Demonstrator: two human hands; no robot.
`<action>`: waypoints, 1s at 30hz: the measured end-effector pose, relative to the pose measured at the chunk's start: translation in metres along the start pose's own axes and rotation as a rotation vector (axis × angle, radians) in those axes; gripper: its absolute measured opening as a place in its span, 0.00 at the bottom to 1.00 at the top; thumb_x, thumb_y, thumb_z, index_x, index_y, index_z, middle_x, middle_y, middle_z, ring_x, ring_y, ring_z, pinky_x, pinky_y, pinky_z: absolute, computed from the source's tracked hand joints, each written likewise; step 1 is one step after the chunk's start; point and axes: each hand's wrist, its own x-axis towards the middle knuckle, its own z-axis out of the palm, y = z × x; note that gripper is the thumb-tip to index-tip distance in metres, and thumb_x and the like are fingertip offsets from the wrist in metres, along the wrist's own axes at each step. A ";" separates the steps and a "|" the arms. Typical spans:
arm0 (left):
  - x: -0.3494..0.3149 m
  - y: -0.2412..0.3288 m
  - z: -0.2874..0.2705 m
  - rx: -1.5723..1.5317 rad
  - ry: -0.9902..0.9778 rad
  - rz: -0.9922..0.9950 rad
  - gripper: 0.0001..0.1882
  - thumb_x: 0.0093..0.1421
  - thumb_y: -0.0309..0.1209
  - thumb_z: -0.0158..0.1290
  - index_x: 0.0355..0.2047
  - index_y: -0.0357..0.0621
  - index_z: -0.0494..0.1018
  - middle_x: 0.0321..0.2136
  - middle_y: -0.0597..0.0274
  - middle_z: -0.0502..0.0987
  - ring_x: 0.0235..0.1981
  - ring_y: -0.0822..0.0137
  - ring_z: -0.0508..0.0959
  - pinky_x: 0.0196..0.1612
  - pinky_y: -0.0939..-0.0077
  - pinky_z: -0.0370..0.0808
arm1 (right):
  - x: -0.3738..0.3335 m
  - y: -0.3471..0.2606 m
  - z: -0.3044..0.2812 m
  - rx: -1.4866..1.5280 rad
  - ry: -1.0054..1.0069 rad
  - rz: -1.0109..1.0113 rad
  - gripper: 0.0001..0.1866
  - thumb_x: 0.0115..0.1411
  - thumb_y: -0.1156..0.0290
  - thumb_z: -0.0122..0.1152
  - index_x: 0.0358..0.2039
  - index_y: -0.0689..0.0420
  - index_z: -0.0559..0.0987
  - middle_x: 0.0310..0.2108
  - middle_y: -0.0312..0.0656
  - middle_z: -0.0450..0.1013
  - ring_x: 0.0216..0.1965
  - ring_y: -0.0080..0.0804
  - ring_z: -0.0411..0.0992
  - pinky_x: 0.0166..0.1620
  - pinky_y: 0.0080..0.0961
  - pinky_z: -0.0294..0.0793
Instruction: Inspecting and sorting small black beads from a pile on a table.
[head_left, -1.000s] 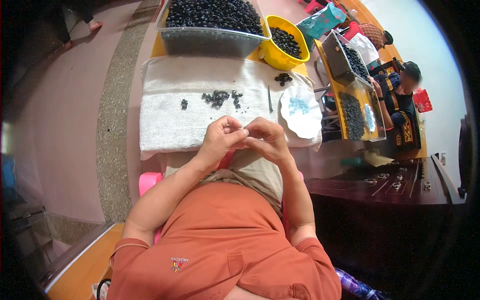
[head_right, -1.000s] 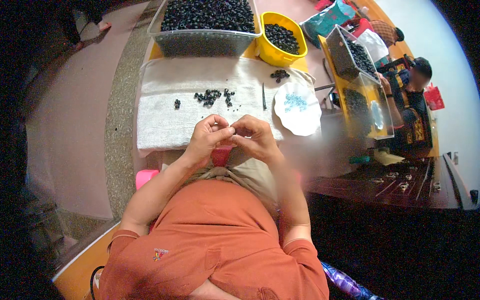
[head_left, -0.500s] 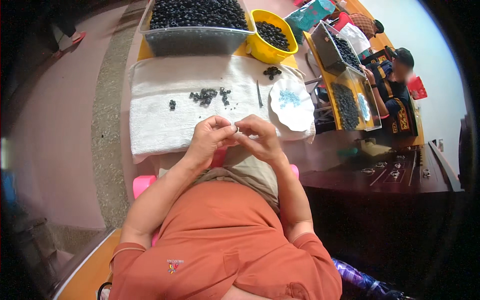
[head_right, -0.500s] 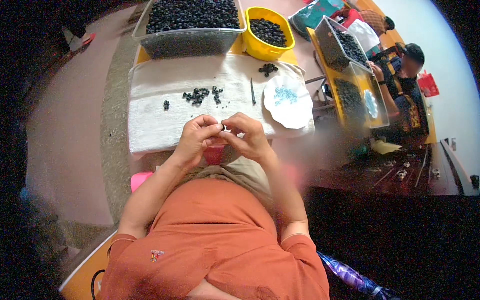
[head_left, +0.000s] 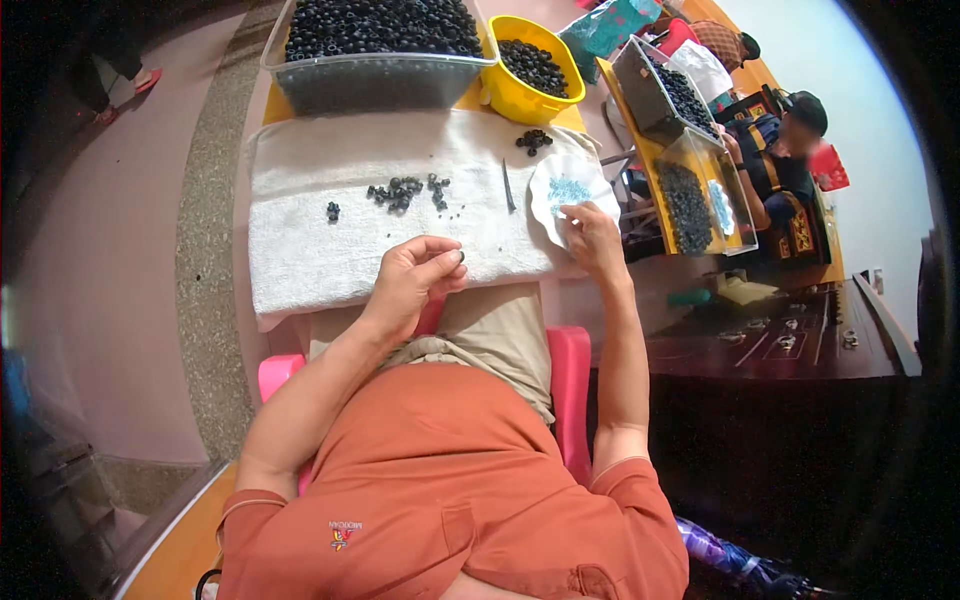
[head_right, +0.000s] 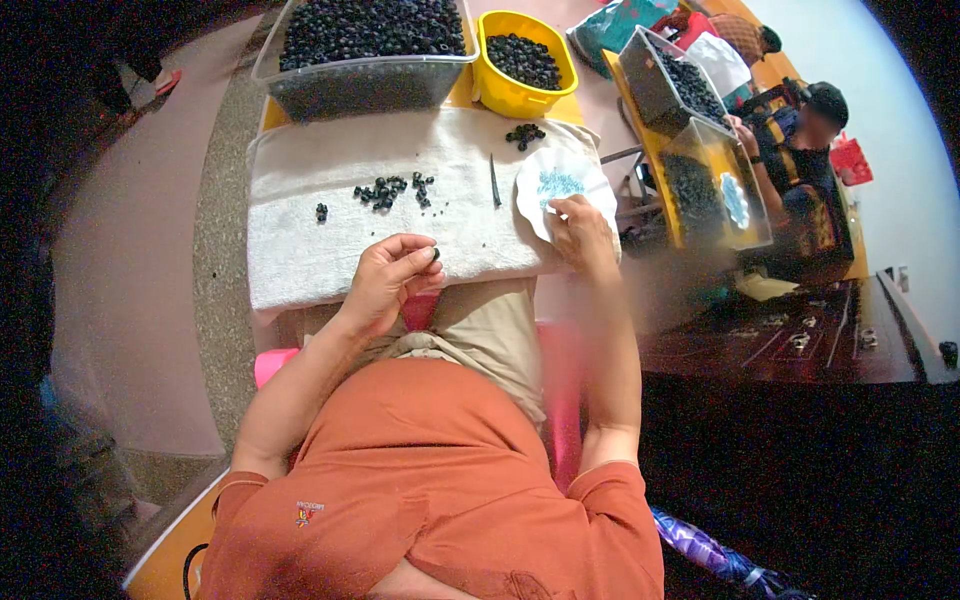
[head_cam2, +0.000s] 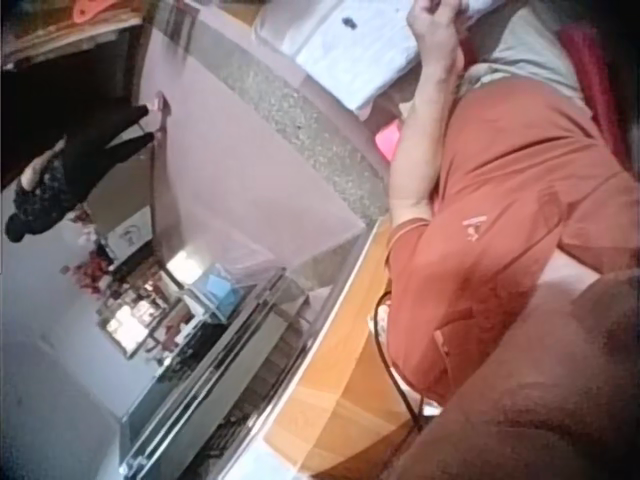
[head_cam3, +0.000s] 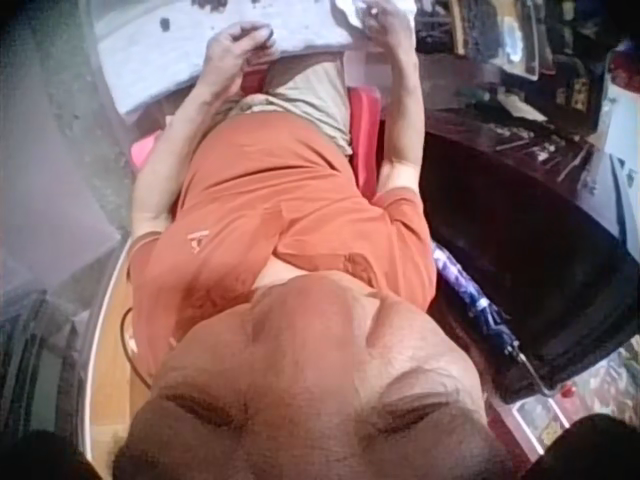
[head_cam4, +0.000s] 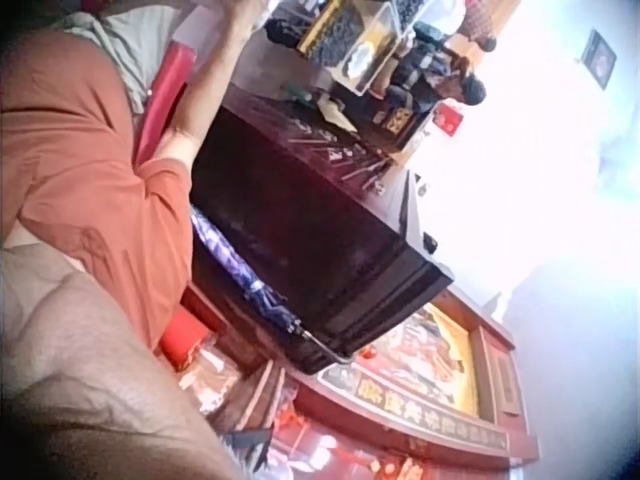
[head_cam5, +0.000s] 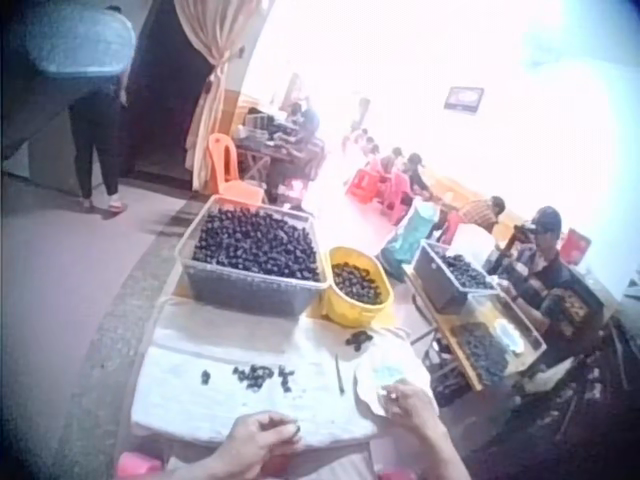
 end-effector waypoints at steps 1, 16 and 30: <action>0.000 0.000 0.000 0.000 0.002 -0.002 0.08 0.64 0.27 0.55 0.41 0.37 0.74 0.31 0.61 0.78 0.32 0.71 0.80 0.40 0.75 0.81 | 0.001 -0.002 0.001 0.002 -0.002 0.001 0.10 0.56 0.75 0.60 0.38 0.61 0.82 0.34 0.50 0.77 0.34 0.45 0.77 0.40 0.31 0.74; -0.004 0.001 0.004 -0.023 0.008 -0.018 0.08 0.62 0.25 0.56 0.40 0.35 0.74 0.30 0.61 0.78 0.31 0.73 0.79 0.40 0.78 0.80 | 0.011 0.003 0.007 0.014 0.013 -0.027 0.07 0.53 0.74 0.62 0.32 0.62 0.83 0.33 0.49 0.78 0.36 0.48 0.77 0.41 0.34 0.75; -0.004 0.002 0.005 -0.023 0.026 -0.028 0.08 0.62 0.25 0.57 0.40 0.36 0.74 0.30 0.62 0.78 0.31 0.73 0.79 0.39 0.78 0.80 | 0.020 0.006 0.007 0.090 -0.027 -0.080 0.07 0.51 0.74 0.64 0.31 0.61 0.83 0.30 0.48 0.79 0.28 0.37 0.78 0.34 0.28 0.76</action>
